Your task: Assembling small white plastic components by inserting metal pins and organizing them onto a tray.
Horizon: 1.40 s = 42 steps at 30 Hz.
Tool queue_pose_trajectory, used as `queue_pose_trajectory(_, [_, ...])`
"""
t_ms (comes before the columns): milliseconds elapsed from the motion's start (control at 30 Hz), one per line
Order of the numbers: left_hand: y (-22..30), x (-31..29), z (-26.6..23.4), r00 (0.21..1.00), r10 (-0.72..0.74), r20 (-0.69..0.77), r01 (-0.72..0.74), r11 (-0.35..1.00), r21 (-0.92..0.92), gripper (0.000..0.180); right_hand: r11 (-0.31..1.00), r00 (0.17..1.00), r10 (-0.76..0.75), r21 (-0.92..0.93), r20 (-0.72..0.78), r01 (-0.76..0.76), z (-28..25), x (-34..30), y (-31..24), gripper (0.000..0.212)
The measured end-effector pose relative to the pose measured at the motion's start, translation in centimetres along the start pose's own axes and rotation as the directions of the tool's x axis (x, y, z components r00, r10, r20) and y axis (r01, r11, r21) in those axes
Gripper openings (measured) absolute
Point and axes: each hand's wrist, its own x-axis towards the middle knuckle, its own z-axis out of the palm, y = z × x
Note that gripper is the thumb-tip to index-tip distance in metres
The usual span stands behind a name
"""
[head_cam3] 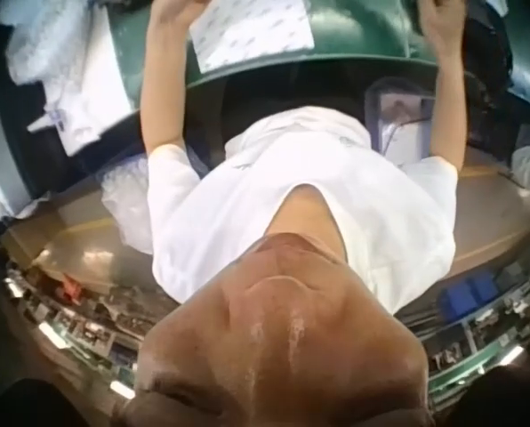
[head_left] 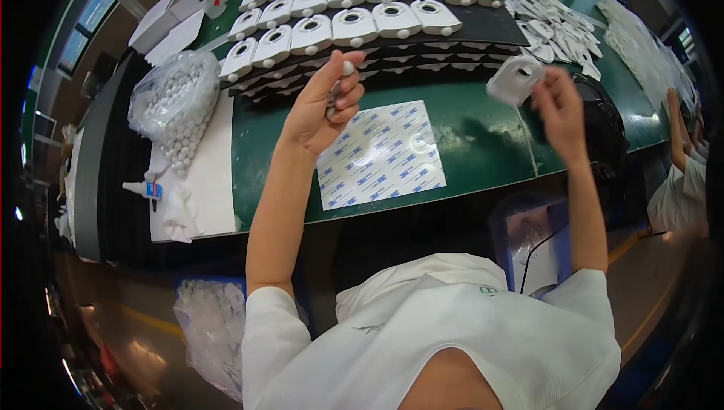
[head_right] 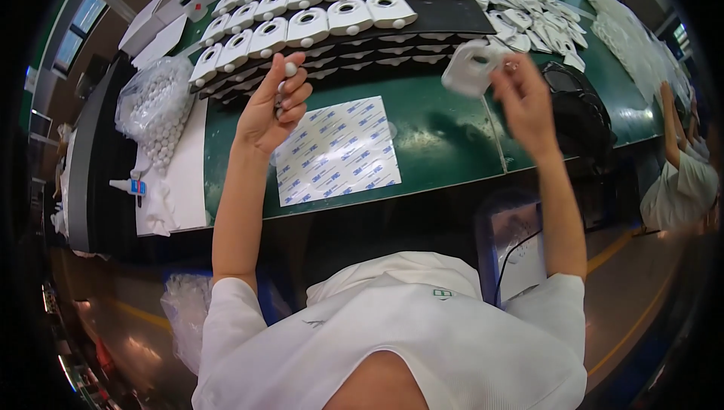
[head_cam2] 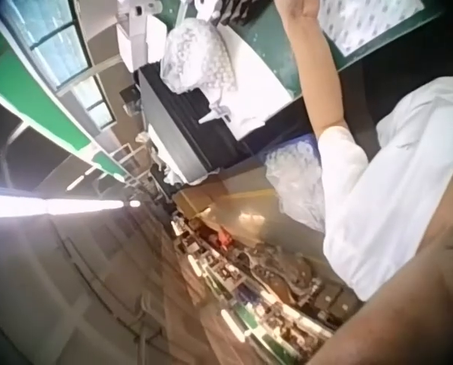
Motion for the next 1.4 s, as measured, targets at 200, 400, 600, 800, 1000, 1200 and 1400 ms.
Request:
queue_pose_trajectory(200, [0.1,0.2,0.3,0.995,0.075,0.058,-0.077,0.996,0.041,0.03,0.986,0.981,0.066,0.136,0.185,-0.092,5.2,-1.2,-0.2,0.017])
queue_pose_trajectory(400, [0.1,0.4,-1.0,0.987,0.148,0.061,-0.155,0.98,0.127,0.03,0.888,0.903,0.032,0.402,0.429,-0.222,12.0,0.2,-3.2,0.015])
queue_pose_trajectory(600, [0.3,0.7,-1.4,0.988,0.156,-0.021,-0.155,0.987,0.047,0.018,0.898,0.87,0.046,0.361,0.491,-0.251,15.2,0.8,-2.8,0.014])
queue_pose_trajectory(800, [0.2,0.6,-1.3,0.989,0.15,0.016,-0.15,0.988,0.034,0.026,0.927,0.878,0.015,0.321,0.479,-0.192,15.4,0.2,-3.2,0.013])
queue_pose_trajectory(1000, [0.0,0.8,-1.2,0.986,0.165,0.005,-0.165,0.983,0.082,0.029,0.925,0.911,-0.032,0.357,0.411,-0.128,15.4,0.3,-2.7,0.011])
queue_pose_trajectory(1200, [-0.1,0.9,-1.3,0.987,0.161,-0.001,-0.16,0.984,0.076,0.029,0.959,0.909,-0.037,0.27,0.415,-0.085,15.3,0.1,-3.3,0.012])
queue_pose_trajectory(1400, [-0.1,0.8,-1.0,0.992,0.126,-0.033,-0.122,0.988,0.089,0.028,0.947,0.887,-0.095,0.315,0.452,-0.059,15.5,-0.1,-3.1,0.015])
